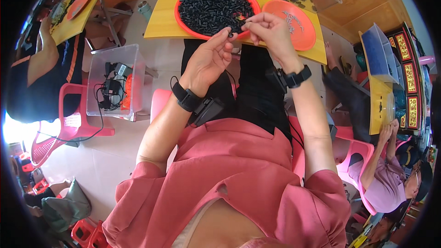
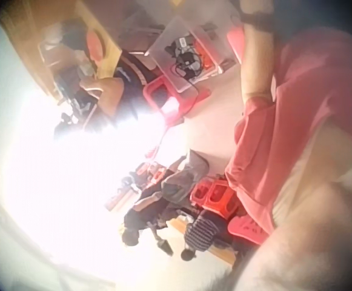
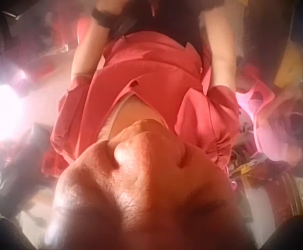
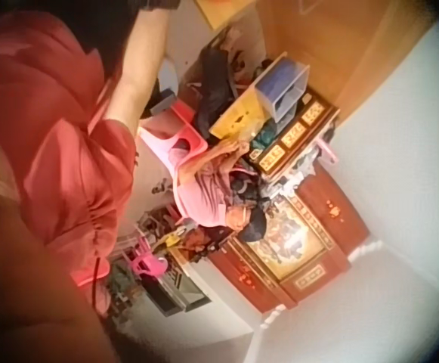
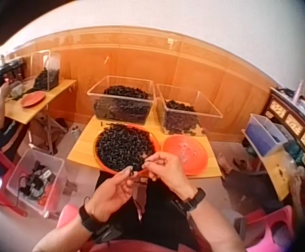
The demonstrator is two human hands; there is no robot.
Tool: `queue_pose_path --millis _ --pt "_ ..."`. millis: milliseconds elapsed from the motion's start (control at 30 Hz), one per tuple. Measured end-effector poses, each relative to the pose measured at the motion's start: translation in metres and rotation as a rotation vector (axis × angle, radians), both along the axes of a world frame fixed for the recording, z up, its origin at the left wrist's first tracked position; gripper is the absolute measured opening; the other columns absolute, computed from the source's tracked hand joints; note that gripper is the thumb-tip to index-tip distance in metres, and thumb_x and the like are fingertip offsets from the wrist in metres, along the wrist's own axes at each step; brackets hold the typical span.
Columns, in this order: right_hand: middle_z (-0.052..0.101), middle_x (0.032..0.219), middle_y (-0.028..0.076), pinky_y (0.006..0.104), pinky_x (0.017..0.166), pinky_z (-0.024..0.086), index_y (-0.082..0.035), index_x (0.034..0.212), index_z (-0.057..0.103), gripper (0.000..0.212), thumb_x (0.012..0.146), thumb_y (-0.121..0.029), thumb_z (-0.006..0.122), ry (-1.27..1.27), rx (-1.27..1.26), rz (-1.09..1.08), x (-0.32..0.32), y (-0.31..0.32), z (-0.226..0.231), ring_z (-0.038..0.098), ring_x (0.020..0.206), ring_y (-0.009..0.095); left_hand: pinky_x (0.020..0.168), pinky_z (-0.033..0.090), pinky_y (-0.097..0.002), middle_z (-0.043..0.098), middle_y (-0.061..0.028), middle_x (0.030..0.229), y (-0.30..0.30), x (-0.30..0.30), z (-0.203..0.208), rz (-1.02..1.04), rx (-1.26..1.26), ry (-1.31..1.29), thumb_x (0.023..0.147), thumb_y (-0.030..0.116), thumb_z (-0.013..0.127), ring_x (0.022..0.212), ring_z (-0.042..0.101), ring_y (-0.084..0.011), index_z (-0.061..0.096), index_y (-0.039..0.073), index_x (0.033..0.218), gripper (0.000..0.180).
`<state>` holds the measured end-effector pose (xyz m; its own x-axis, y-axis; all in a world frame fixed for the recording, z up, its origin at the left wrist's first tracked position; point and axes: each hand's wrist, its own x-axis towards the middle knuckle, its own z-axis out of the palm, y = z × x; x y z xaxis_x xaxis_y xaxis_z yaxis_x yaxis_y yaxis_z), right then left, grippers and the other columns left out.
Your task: Sorting and inspecting small black components at a workstation.
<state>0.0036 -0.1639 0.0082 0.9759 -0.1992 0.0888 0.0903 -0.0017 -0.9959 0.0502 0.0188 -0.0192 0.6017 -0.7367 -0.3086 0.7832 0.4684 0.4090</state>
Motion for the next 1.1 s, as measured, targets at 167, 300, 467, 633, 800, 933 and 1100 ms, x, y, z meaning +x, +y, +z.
queue_pose_path --millis 167,300,467,633,800,933,1100 --pt "0.065 0.076 0.005 0.0195 0.053 0.047 0.003 0.095 0.062 0.015 0.084 -0.008 0.066 -0.025 -0.001 -0.05 -0.028 0.013 0.003 0.058 0.058 0.006 0.061 0.042 -0.0177 0.064 -0.0022 0.097 0.0 -0.006 0.006 0.01 0.026 -0.037 0.091 0.016 0.06 0.071 0.053 -0.0051 0.057 0.009 0.111 0.022" --pt "0.065 0.074 0.004 0.0193 0.053 0.047 0.004 0.097 0.064 0.015 0.086 -0.006 0.064 -0.094 -0.047 -0.085 -0.039 0.022 0.01 0.059 0.06 0.006 0.061 0.042 -0.0177 0.065 -0.0033 0.1 -0.001 -0.012 0.012 0.048 0.051 -0.124 0.091 0.017 0.059 0.071 0.055 -0.0049 0.055 0.008 0.113 0.024" --pt "0.067 0.079 0.005 0.0201 0.054 0.047 0.003 0.1 0.064 0.015 0.087 -0.004 0.06 -0.109 -0.188 -0.1 -0.049 0.032 0.015 0.059 0.06 0.007 0.061 0.043 -0.0178 0.066 -0.0037 0.099 -0.002 -0.015 0.015 0.088 0.086 -0.198 0.091 0.017 0.059 0.071 0.056 -0.005 0.054 0.007 0.114 0.025" --pt "0.067 0.084 0.01 0.0245 0.061 0.05 -0.002 0.108 0.063 0.023 0.085 -0.002 0.058 -0.294 -0.481 -0.161 -0.05 0.041 0.014 0.063 0.064 0.014 0.061 0.043 -0.0182 0.065 -0.0011 0.092 -0.003 -0.021 0.017 0.133 0.095 -0.257 0.09 0.015 0.06 0.072 0.057 -0.0053 0.057 0.006 0.112 0.023" --pt "0.067 0.085 0.012 0.0268 0.066 0.052 -0.003 0.113 0.058 0.03 0.083 0.001 0.06 -0.319 -0.54 -0.197 -0.054 0.046 0.022 0.067 0.071 0.018 0.062 0.042 -0.0186 0.063 -0.0001 0.088 -0.007 -0.032 0.024 0.183 0.155 -0.333 0.089 0.013 0.061 0.071 0.056 -0.0055 0.06 0.004 0.11 0.022" --pt "0.067 0.083 0.012 0.0271 0.065 0.052 -0.004 0.115 0.055 0.035 0.081 0.001 0.062 -0.311 -0.539 -0.18 -0.054 0.044 0.022 0.067 0.072 0.019 0.062 0.042 -0.0182 0.062 0.0 0.083 -0.009 -0.033 0.02 0.208 0.181 -0.439 0.089 0.011 0.062 0.072 0.056 -0.0055 0.061 0.003 0.108 0.021" --pt "0.067 0.081 0.012 0.0272 0.064 0.052 -0.004 0.115 0.053 0.035 0.082 0.001 0.061 -0.313 -0.533 -0.189 -0.057 0.049 0.025 0.068 0.071 0.019 0.065 0.043 -0.0176 0.061 0.001 0.085 -0.009 -0.035 0.022 0.228 0.233 -0.547 0.091 0.01 0.059 0.073 0.055 -0.0052 0.06 0.004 0.112 0.022"
